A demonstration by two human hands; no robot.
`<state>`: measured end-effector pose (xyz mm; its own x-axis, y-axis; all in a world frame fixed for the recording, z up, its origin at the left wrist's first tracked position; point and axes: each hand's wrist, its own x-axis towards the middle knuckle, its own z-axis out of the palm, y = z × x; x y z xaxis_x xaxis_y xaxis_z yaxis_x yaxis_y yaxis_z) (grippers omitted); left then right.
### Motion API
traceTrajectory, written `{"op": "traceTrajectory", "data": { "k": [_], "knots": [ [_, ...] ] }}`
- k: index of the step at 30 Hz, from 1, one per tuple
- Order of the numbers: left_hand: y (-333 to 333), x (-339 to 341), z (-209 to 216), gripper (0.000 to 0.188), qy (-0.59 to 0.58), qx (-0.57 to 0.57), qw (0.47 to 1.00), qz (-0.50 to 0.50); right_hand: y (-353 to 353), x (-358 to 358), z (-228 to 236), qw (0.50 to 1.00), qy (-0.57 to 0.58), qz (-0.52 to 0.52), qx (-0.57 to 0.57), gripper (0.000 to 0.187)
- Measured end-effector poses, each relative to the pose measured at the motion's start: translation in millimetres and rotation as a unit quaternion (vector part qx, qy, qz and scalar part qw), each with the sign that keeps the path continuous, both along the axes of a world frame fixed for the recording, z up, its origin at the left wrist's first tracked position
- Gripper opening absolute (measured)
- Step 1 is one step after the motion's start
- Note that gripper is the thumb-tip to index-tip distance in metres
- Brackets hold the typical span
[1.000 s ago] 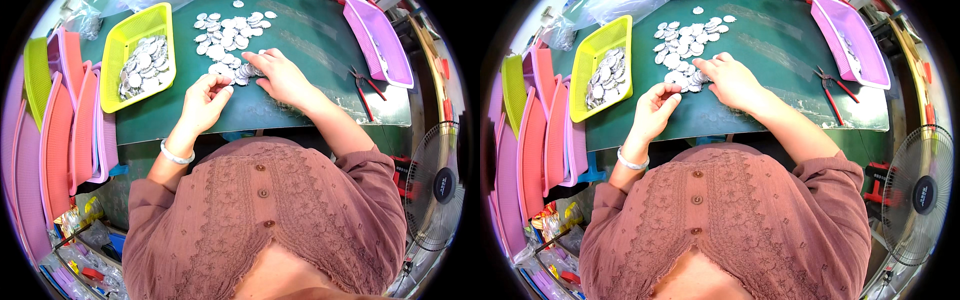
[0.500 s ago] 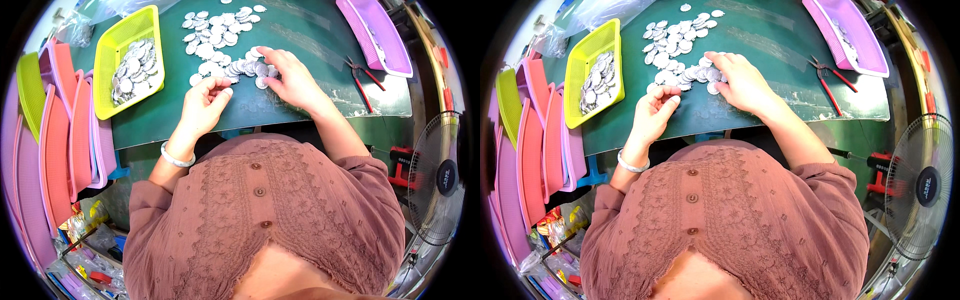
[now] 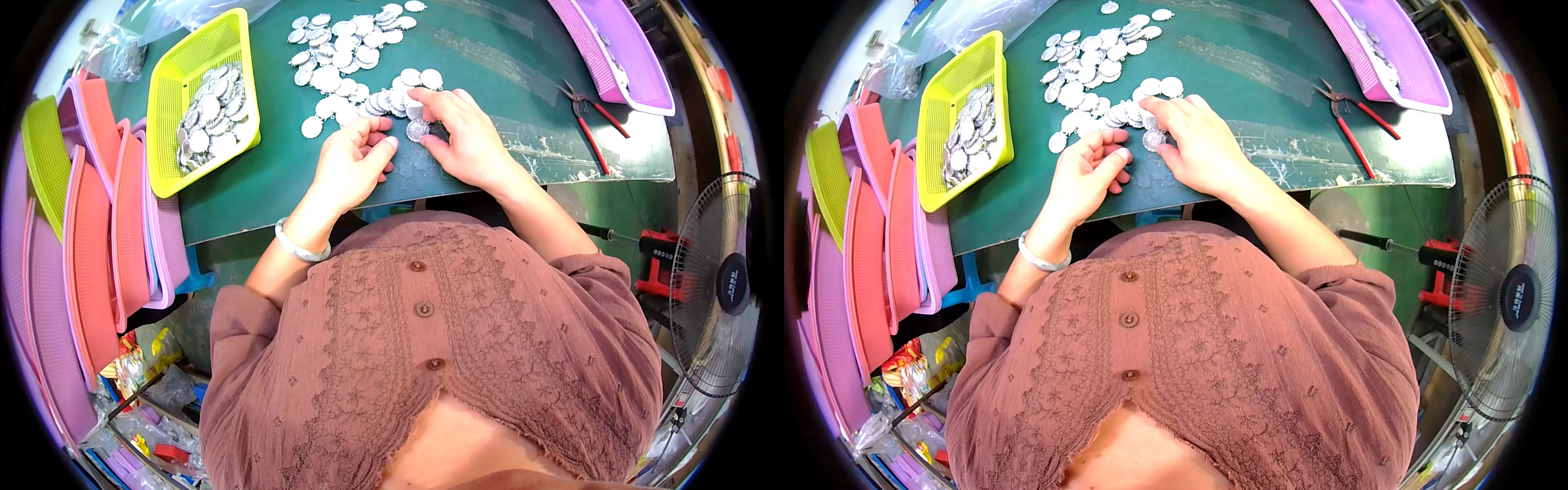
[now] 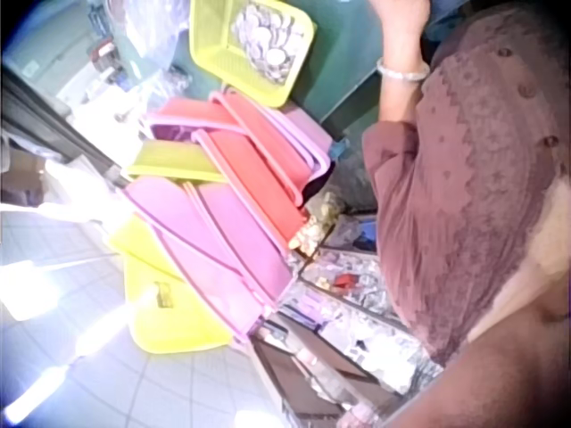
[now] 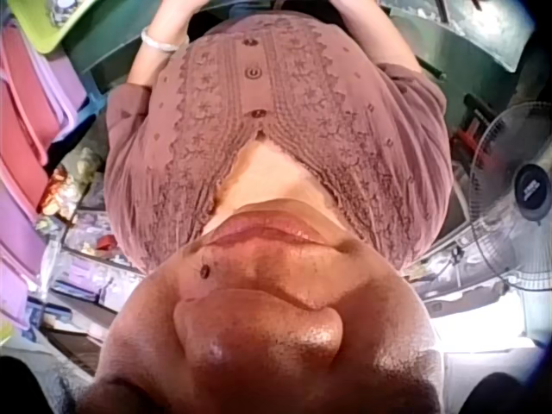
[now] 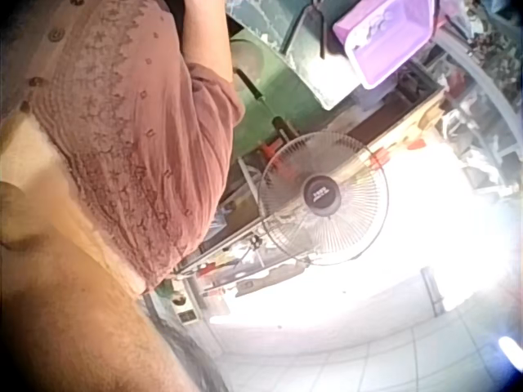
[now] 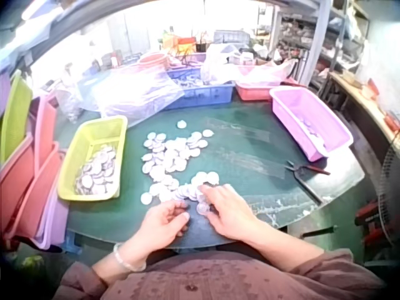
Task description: The person repeatedly picks up small silver metal discs from a pile on a green table and places them into a yellow basket. The person handles the discs one at a time, transferring them from the table to the basket throughout the clip.
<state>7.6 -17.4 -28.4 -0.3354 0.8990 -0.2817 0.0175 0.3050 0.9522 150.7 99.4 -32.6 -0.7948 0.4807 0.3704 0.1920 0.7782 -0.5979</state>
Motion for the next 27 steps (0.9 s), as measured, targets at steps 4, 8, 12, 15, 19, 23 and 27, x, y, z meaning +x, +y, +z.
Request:
{"op": "traceTrajectory", "data": {
  "k": [4,8,12,15,19,23,27],
  "knots": [
    [5,2,-2,0.024,0.007,0.004,1.0,-0.018,-4,-2,-2,0.991,0.032,0.034,-0.125,0.051],
    [5,0,-4,0.018,-0.005,0.003,0.999,-0.031,-2,-5,-1,0.945,0.085,0.084,-0.304,0.045],
    [0,-3,2,0.012,-0.236,-0.004,0.972,-0.006,3,-8,-1,0.875,0.145,0.082,-0.455,0.042],
    [0,-2,7,0.012,-0.312,-0.007,0.95,0.024,3,-7,5,0.838,0.146,0.068,-0.522,0.041],
    [0,-4,6,0.012,-0.344,0.001,0.939,0.014,2,-6,7,0.801,0.145,0.061,-0.578,0.039],
    [0,-7,4,0.012,-0.386,0.007,0.922,0.007,2,-6,7,0.784,0.147,0.054,-0.6,0.038],
    [0,-8,-4,0.014,-0.428,0.025,0.904,0.003,3,-5,8,0.773,0.152,0.057,-0.613,0.038]
  ]
}}
